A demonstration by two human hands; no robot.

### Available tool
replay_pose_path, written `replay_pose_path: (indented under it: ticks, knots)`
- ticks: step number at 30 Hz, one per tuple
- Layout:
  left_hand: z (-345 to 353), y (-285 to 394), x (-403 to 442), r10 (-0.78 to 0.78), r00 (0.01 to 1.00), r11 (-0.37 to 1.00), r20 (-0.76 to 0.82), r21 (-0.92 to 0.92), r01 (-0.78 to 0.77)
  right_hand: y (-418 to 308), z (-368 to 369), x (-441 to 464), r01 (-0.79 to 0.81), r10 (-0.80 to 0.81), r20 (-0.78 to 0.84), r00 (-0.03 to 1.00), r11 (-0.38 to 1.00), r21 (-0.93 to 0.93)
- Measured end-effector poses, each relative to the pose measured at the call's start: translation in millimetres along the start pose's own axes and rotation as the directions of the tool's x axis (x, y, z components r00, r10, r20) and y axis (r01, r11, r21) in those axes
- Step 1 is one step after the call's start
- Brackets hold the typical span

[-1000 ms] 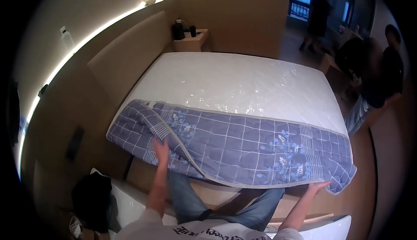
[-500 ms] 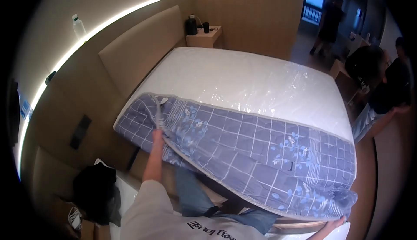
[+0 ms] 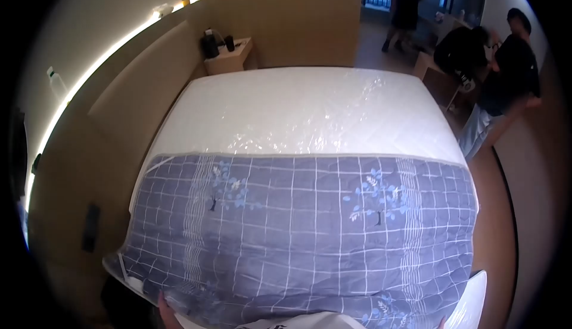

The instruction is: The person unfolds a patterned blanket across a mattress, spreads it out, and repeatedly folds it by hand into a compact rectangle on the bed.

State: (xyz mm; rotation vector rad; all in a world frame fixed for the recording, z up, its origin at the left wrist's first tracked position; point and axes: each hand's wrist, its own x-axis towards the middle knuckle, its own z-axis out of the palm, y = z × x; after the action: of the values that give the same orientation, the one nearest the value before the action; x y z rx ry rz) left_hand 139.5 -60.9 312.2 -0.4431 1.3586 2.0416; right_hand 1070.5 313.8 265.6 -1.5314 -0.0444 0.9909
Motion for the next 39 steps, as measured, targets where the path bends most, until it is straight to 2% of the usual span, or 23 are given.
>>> replay_pose_path:
  ticks: [1, 2, 4, 7, 8, 10, 11, 12, 14, 15, 17, 22, 25, 27, 29, 30, 31, 33, 34, 35, 36, 38, 39]
  knots:
    - [-22.2, 1.4, 45.3, 0.085, 0.973, 0.990, -0.214, 0.126, -0.059, -4.2, 20.3, 21.0, 0.003, -0.003, 0.033, 0.999, 1.000, 0.000]
    - [-25.7, 10.9, 81.6, 0.175, 0.933, 0.962, -0.313, 0.256, -0.095, -11.5, 46.5, 54.8, 0.020, -0.019, 0.076, 0.997, 1.000, -0.006]
    - [22.9, 30.7, 164.9, 0.328, 0.882, 0.892, -0.338, 0.417, -0.172, -40.6, 142.0, 116.6, 0.054, -0.049, 0.176, 0.983, 0.998, -0.025]
    - [183.8, 97.3, 283.7, 0.548, 0.807, 0.770, -0.221, 0.510, -0.383, -106.1, 346.7, 160.3, 0.071, -0.039, 0.345, 0.938, 0.994, -0.081]
    - [248.8, 127.9, 302.6, 0.573, 0.806, 0.776, -0.149, 0.415, -0.476, -136.0, 417.8, 159.1, 0.077, -0.035, 0.394, 0.918, 0.993, -0.091]
    - [366.5, 203.9, 292.3, 0.594, 0.804, 0.804, 0.003, 0.026, -0.594, -225.4, 555.4, 126.9, 0.081, -0.022, 0.396, 0.918, 0.988, -0.132]
    - [411.2, 249.3, 273.7, 0.632, 0.771, 0.773, 0.085, -0.152, -0.616, -280.7, 595.7, 66.5, 0.241, -0.252, 0.571, 0.781, 0.966, 0.097]
    - [487.2, 286.0, 166.5, 0.656, 0.752, 0.718, 0.063, -0.359, -0.596, -339.8, 621.6, 9.6, 0.290, -0.442, 0.647, 0.621, 0.897, 0.335]
    - [532.0, 396.2, 144.4, 0.769, 0.582, 0.623, 0.264, -0.515, -0.589, -440.5, 615.9, -104.1, 0.236, -0.658, 0.663, 0.358, 0.750, 0.618]
    - [543.8, 428.7, 108.8, 0.794, 0.554, 0.589, 0.251, -0.544, -0.598, -497.8, 612.8, -109.8, 0.335, -0.761, 0.584, 0.282, 0.648, 0.684]
    - [546.9, 476.9, 39.5, 0.840, 0.503, 0.521, 0.203, -0.563, -0.642, -565.4, 570.3, -151.6, 0.382, -0.781, 0.581, 0.229, 0.621, 0.684]
    - [490.4, 489.5, -44.1, 0.870, 0.433, 0.491, 0.238, -0.500, -0.713, -626.5, 488.2, -119.5, 0.342, -0.793, 0.532, 0.295, 0.608, 0.716]
    - [424.9, 458.0, -27.4, 0.802, 0.485, 0.596, 0.349, -0.414, -0.688, -591.4, 461.1, -96.5, 0.339, -0.758, 0.564, 0.328, 0.651, 0.679]
    - [431.0, 360.2, -76.0, 0.822, 0.482, 0.566, 0.302, -0.349, -0.747, -541.2, 440.0, -78.5, 0.347, -0.706, 0.627, 0.329, 0.708, 0.616]
    - [392.3, 328.1, -35.9, 0.750, 0.569, 0.662, 0.339, -0.375, -0.649, -486.6, 423.2, -70.8, 0.352, -0.651, 0.689, 0.318, 0.756, 0.552]
    - [367.3, 304.3, -14.8, 0.675, 0.607, 0.738, 0.419, -0.388, -0.552, -450.1, 415.4, -71.1, 0.427, -0.695, 0.620, 0.363, 0.716, 0.553]
    - [343.3, 276.6, 3.8, 0.626, 0.616, 0.780, 0.478, -0.382, -0.496, -413.3, 406.2, -65.6, 0.354, -0.617, 0.642, 0.455, 0.787, 0.506]
    - [290.8, 217.7, 51.0, 0.559, 0.708, 0.826, 0.432, -0.362, -0.432, -348.4, 384.3, -29.7, 0.298, -0.528, 0.717, 0.455, 0.849, 0.436]
    - [273.9, 180.2, 58.3, 0.522, 0.766, 0.850, 0.375, -0.300, -0.433, -311.2, 373.7, -32.3, 0.245, -0.476, 0.717, 0.510, 0.879, 0.409]
    - [249.5, 147.7, 73.6, 0.475, 0.843, 0.875, 0.254, -0.238, -0.421, -282.7, 365.8, -24.9, 0.226, -0.431, 0.648, 0.628, 0.898, 0.378]
    - [223.6, 110.4, 88.2, 0.399, 0.870, 0.910, 0.289, -0.240, -0.338, -250.6, 354.6, -12.3, 0.212, -0.394, 0.622, 0.676, 0.913, 0.348]
    - [167.8, 40.3, 126.8, 0.397, 0.864, 0.916, 0.311, -0.196, -0.350, -184.2, 322.9, 8.3, 0.202, -0.287, 0.541, 0.791, 0.956, 0.212]
    - [155.5, 13.6, 123.3, 0.342, 0.925, 0.934, 0.167, -0.165, -0.316, -153.0, 309.6, 8.4, 0.183, -0.246, 0.521, 0.817, 0.968, 0.171]
